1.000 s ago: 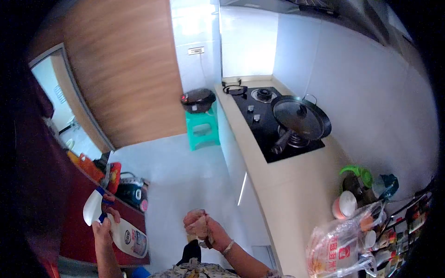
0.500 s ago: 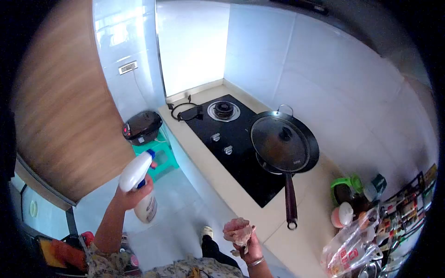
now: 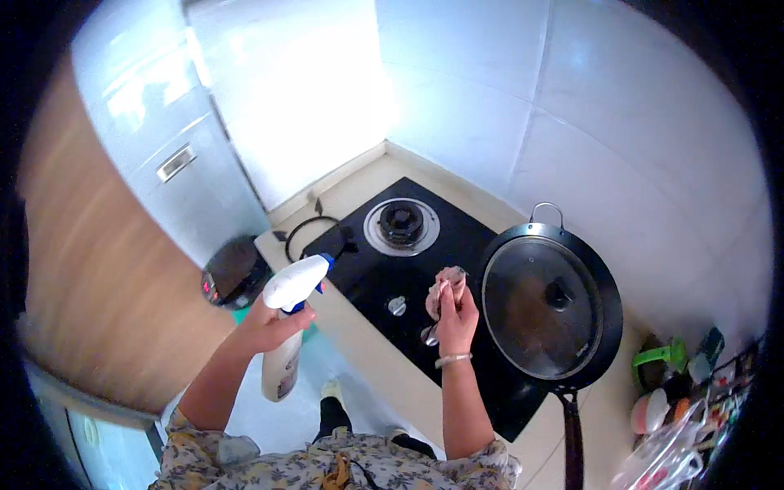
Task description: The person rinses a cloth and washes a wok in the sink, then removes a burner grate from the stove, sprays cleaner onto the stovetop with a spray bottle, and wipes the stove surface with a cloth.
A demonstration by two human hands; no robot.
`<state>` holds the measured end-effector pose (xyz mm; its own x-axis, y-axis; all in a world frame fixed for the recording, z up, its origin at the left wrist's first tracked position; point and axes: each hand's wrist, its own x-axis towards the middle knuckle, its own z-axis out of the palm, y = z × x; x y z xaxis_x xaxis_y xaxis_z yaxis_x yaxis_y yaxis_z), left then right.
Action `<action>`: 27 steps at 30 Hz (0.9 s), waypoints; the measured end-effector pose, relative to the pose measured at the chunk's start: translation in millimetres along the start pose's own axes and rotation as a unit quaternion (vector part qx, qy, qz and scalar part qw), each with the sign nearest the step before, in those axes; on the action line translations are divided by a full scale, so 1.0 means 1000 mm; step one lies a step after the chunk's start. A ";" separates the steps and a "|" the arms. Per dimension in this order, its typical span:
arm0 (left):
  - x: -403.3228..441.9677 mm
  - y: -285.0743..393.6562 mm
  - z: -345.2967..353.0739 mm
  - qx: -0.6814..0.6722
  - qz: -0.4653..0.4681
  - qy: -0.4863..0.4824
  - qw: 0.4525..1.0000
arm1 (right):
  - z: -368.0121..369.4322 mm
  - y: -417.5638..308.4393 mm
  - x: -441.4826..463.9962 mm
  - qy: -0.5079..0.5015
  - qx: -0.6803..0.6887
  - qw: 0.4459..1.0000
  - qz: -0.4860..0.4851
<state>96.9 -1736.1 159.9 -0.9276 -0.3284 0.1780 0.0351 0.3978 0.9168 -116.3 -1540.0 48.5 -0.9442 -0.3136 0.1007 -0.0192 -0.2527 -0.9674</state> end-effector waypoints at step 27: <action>0.263 -0.119 0.001 -0.046 -0.176 -0.277 0.944 | 0.028 0.094 0.083 0.064 -0.596 0.794 0.105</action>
<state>-151.4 -1868.4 97.3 -0.9391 0.0818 -0.3338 -0.3026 0.2635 0.9160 -187.2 -1615.3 -28.1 -0.9919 -0.1195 -0.0423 -0.0825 0.8619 -0.5003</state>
